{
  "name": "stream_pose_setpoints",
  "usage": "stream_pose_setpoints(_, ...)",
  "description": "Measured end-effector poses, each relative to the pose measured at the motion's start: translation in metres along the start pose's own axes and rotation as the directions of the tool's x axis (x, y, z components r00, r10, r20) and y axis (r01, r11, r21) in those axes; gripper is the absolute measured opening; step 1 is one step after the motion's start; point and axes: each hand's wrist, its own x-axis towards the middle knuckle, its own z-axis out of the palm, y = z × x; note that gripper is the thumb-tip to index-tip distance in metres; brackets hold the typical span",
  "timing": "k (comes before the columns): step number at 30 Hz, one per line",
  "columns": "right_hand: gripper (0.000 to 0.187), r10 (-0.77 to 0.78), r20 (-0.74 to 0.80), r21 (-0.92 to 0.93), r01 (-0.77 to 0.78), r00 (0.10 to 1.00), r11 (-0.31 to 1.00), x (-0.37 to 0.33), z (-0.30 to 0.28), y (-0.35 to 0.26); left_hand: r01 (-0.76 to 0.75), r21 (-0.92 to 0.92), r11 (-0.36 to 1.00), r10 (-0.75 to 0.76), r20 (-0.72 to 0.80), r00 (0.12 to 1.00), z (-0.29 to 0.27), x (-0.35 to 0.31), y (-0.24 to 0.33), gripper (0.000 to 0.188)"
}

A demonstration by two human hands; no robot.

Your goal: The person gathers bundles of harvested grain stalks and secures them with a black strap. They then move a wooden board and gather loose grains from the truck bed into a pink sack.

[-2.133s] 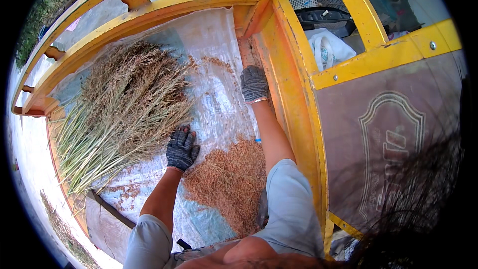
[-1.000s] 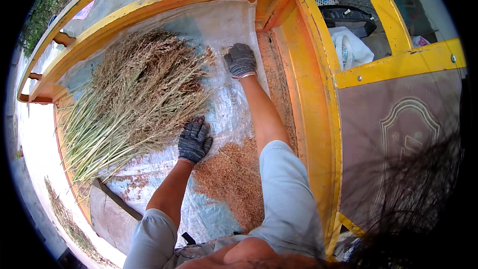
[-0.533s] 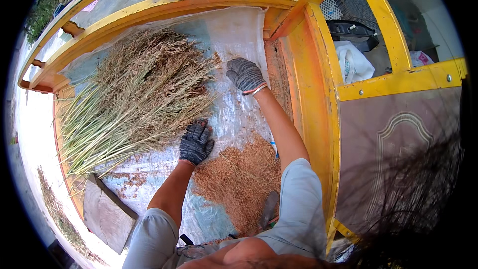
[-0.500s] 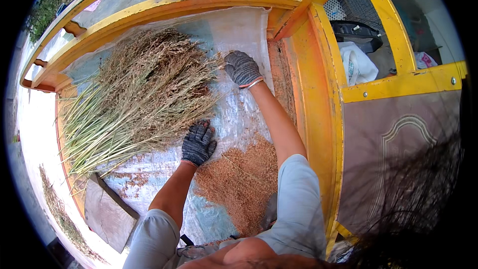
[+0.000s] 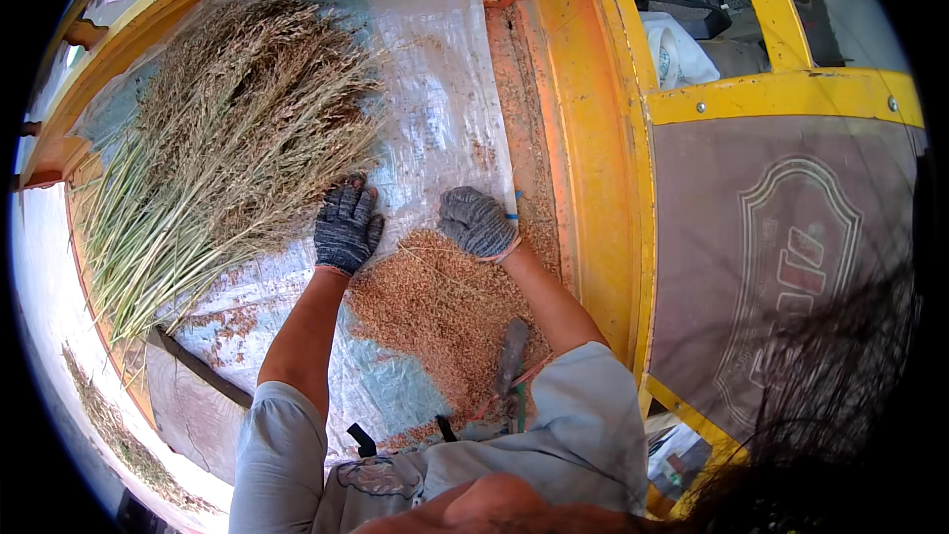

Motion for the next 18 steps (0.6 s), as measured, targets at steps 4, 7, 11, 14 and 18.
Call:
stream_pose_setpoints(4,0.024,0.045,-0.268,-0.056,-0.062,0.962,0.997,-0.019,-0.037,0.008,-0.016,0.045,0.999,0.016,0.01,1.0,0.002,0.0,0.002,0.043)
stream_pose_setpoints(7,0.028,0.212,-0.209,-0.09,-0.235,0.955,0.968,-0.026,-0.03,0.009,-0.057,0.085,0.995,0.055,0.028,0.998,0.0,0.003,0.006,0.04)
stream_pose_setpoints(11,0.03,0.179,-0.127,-0.015,-0.183,0.976,0.983,-0.088,-0.015,-0.046,-0.06,0.116,0.991,0.056,0.035,0.998,0.005,-0.003,0.003,0.04)
stream_pose_setpoints(14,0.03,0.313,-0.219,0.25,-0.257,0.924,0.933,-0.149,-0.031,-0.099,-0.054,0.135,0.989,0.052,0.02,0.998,0.006,-0.006,0.001,0.041)
stream_pose_setpoints(18,0.032,0.659,-0.501,0.36,-0.557,0.561,0.748,-0.271,-0.01,-0.166,-0.046,0.103,0.994,0.046,-0.003,0.999,0.007,-0.008,0.007,0.041)
